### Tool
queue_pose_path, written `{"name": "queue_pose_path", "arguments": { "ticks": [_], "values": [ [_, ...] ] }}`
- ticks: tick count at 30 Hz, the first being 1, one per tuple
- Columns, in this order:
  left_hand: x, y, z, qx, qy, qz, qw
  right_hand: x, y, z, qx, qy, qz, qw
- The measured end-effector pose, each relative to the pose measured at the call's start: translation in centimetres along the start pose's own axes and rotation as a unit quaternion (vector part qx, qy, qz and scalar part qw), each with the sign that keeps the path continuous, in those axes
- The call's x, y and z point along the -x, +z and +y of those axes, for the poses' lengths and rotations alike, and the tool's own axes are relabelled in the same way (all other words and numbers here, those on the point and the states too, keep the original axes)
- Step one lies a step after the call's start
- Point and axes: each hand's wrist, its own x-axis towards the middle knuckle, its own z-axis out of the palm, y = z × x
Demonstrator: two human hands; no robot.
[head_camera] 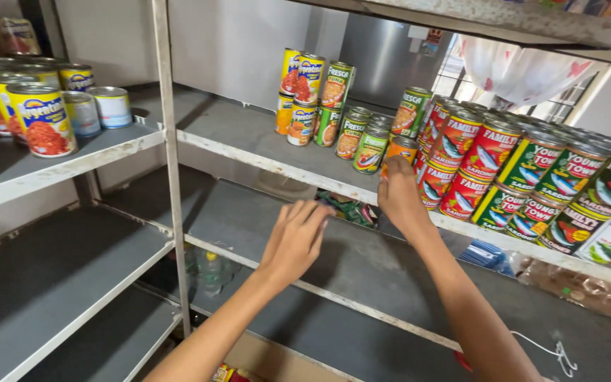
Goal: Organizing and stocking various canned food items on storage shelves.
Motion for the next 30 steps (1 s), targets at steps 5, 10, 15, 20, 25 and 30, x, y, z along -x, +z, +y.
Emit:
{"name": "queue_pose_path", "arguments": {
  "ticks": [5,10,15,20,25,30],
  "values": [
    [-5.2,9.2,-0.1,0.039,-0.062,-0.053,0.996,-1.6,0.3,2.8,0.07,-0.012,-0.014,0.997],
    [-6.6,17.5,-1.7,-0.118,-0.065,-0.128,0.983,-4.1,1.1,2.9,0.274,-0.043,-0.097,0.956],
    [-6.2,15.9,-1.2,-0.186,-0.037,-0.117,0.975,-6.0,1.6,3.4,0.359,0.001,-0.126,0.925],
    [-6.0,15.2,-0.7,-0.157,-0.064,-0.159,0.973,-7.3,0.9,4.5,0.258,0.007,-0.093,0.962],
    [-5.8,16.4,-0.8,-0.2,-0.061,-0.108,0.972,-8.6,0.5,4.0,0.186,0.107,-0.238,0.947],
    [-5.9,16.3,-0.6,-0.177,-0.075,-0.113,0.975,-8.8,-2.2,1.0,0.17,0.109,-0.224,0.953]
  ]
}}
